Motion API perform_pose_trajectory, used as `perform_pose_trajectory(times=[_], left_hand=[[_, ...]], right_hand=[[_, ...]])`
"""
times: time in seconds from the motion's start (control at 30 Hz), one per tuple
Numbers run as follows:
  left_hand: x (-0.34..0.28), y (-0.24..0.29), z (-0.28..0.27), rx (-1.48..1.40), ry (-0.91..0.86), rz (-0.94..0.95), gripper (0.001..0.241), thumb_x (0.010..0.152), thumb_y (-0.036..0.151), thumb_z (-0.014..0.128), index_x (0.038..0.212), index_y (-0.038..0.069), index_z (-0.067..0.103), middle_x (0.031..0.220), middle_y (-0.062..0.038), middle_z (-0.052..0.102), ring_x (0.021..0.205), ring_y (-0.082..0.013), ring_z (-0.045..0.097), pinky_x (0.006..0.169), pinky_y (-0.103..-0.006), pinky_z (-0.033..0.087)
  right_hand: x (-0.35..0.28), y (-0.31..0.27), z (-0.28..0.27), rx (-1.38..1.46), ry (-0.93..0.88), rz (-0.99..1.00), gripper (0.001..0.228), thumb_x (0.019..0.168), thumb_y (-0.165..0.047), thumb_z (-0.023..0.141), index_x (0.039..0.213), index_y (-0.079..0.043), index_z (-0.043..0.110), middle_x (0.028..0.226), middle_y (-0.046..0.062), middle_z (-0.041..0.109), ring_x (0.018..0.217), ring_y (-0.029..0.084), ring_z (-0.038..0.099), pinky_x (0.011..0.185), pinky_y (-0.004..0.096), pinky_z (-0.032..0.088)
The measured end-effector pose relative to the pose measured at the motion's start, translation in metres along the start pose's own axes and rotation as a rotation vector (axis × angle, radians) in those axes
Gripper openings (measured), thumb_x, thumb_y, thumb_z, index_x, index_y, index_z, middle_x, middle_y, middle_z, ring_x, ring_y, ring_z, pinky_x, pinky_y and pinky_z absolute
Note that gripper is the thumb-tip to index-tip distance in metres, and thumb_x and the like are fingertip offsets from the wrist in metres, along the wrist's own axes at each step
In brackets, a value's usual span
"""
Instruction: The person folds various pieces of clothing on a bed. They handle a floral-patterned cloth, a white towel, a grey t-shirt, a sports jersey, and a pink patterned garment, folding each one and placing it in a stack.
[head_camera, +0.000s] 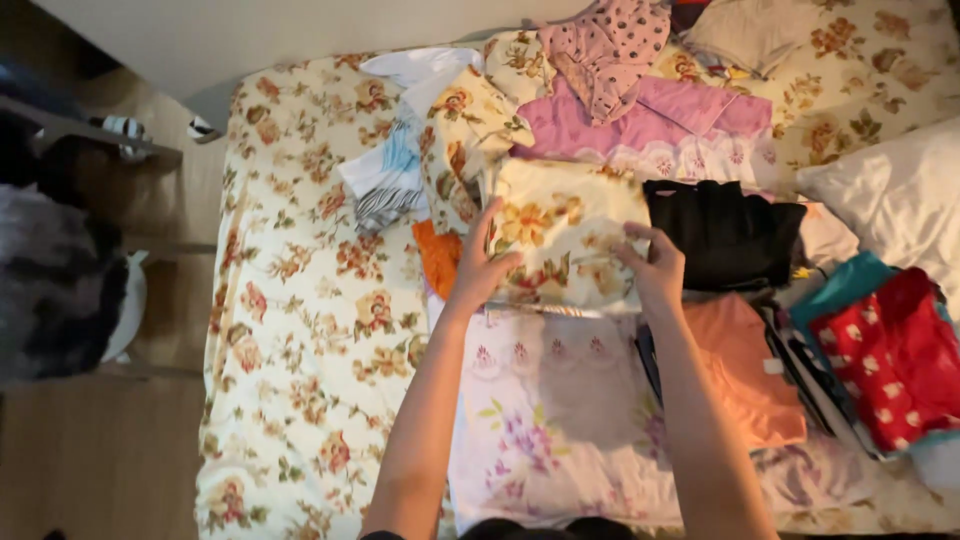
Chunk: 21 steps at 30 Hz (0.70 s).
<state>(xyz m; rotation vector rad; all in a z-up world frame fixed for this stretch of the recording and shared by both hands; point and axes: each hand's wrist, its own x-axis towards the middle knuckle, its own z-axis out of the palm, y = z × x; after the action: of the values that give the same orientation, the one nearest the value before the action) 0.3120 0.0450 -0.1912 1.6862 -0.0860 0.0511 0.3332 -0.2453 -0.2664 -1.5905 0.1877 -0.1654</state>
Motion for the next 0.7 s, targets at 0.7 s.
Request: perform_pose_trajectory(times=[0.7], left_hand=[[0.060,-0.190,0.065,0.726,0.087,0.109,0.060,0.099,0.024,0.056,0.156,0.012,0.040,0.160,-0.016,0.041,0.149,-0.0392,0.035,0.115,-0.0646,0.028]], right_hand=[[0.044,0.112,0.117,-1.202,-0.117,-0.356,0.060,0.101,-0.039,0.059,0.157,-0.023,0.046,0.161,0.015,0.042,0.151,0.038,0.032,0.111,0.069,0.031]])
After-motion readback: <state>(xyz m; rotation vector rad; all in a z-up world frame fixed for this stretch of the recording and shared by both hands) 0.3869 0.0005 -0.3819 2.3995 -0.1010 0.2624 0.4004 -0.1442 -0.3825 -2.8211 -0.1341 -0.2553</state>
